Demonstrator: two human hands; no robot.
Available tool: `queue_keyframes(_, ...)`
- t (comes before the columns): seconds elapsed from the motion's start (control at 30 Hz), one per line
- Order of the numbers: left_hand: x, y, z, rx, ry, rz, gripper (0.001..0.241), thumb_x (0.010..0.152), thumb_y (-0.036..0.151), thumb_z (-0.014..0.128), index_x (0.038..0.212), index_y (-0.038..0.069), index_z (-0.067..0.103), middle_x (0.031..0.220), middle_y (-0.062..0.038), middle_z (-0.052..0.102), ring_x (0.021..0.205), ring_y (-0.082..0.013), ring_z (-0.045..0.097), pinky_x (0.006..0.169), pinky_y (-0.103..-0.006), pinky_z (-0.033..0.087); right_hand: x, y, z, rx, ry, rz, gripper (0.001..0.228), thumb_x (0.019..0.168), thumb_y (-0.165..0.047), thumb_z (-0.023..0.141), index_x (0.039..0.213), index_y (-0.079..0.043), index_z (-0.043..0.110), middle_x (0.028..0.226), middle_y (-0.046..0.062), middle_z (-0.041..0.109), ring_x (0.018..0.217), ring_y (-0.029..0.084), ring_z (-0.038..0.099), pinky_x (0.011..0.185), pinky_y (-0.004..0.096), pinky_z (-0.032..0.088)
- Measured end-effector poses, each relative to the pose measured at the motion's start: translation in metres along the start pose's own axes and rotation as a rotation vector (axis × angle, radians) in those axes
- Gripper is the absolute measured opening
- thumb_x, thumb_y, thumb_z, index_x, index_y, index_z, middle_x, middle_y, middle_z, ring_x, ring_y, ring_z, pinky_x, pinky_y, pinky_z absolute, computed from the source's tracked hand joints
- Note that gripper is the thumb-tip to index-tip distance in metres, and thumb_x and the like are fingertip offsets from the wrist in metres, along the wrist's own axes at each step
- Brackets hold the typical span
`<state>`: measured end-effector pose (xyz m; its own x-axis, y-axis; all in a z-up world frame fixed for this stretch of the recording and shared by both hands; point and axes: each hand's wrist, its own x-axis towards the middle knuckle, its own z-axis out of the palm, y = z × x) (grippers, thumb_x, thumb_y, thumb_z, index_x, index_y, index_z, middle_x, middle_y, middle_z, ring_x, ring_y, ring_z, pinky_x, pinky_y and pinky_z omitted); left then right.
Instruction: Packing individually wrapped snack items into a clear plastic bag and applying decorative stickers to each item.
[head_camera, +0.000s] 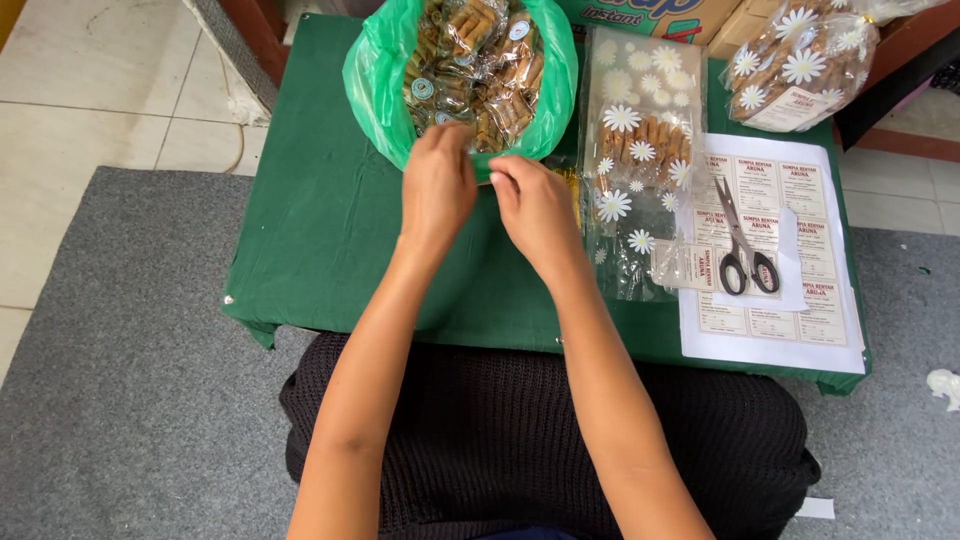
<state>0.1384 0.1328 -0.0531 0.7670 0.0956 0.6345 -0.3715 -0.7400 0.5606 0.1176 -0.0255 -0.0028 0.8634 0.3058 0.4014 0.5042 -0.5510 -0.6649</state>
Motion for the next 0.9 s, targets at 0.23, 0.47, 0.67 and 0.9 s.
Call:
queue_keyframes(0.23, -0.002, -0.049, 0.001, 0.280, -0.085, -0.262, 0.014, 0.087, -0.001, 0.064, 0.096, 0.008, 0.069, 0.086, -0.010, 0.068, 0.073, -0.0375, 0.074, 0.063, -0.0500, 0.061, 0.043, 0.031, 0.051, -0.033, 0.082, 0.014, 0.016, 0.100, -0.006, 0.058, 0.105, 0.001, 0.072, 0.093, 0.025, 0.070, 0.090, 0.047, 0.070, 0.077, 0.055, 0.058)
queue_keyframes(0.47, 0.006, -0.031, -0.011, 0.275, -0.104, -0.327, 0.012, 0.094, 0.003, 0.060, 0.105, 0.008, 0.057, 0.083, -0.017, 0.072, 0.074, -0.0412, 0.074, 0.063, -0.0534, 0.062, 0.051, 0.052, 0.065, -0.195, -0.120, 0.215, 0.045, 0.089, -0.017, 0.080, 0.125, 0.006, 0.064, 0.113, 0.028, 0.069, 0.105, 0.045, 0.070, 0.080, 0.053, 0.062)
queue_keyframes(0.67, 0.020, -0.025, -0.013, 0.273, -0.179, -0.346, 0.042, 0.088, 0.003, 0.075, 0.126, -0.002, 0.056, 0.101, -0.027, 0.067, 0.083, -0.0462, 0.074, 0.065, -0.0571, 0.065, 0.048, 0.055, 0.066, -0.164, -0.093, 0.291, 0.053, 0.089, -0.017, 0.081, 0.130, 0.010, 0.061, 0.118, 0.030, 0.068, 0.108, 0.046, 0.070, 0.083, 0.053, 0.062)
queue_keyframes(0.9, 0.020, -0.044, -0.008, 0.260, -0.214, -0.377, 0.048, 0.084, 0.000, 0.078, 0.126, 0.003, 0.055, 0.101, -0.023, 0.066, 0.089, -0.0480, 0.073, 0.072, -0.0596, 0.063, 0.046, 0.063, 0.071, -0.074, 0.043, 0.296, 0.020, 0.091, -0.016, 0.076, 0.101, 0.001, 0.074, 0.078, 0.012, 0.074, 0.079, 0.037, 0.075, 0.061, 0.047, 0.061)
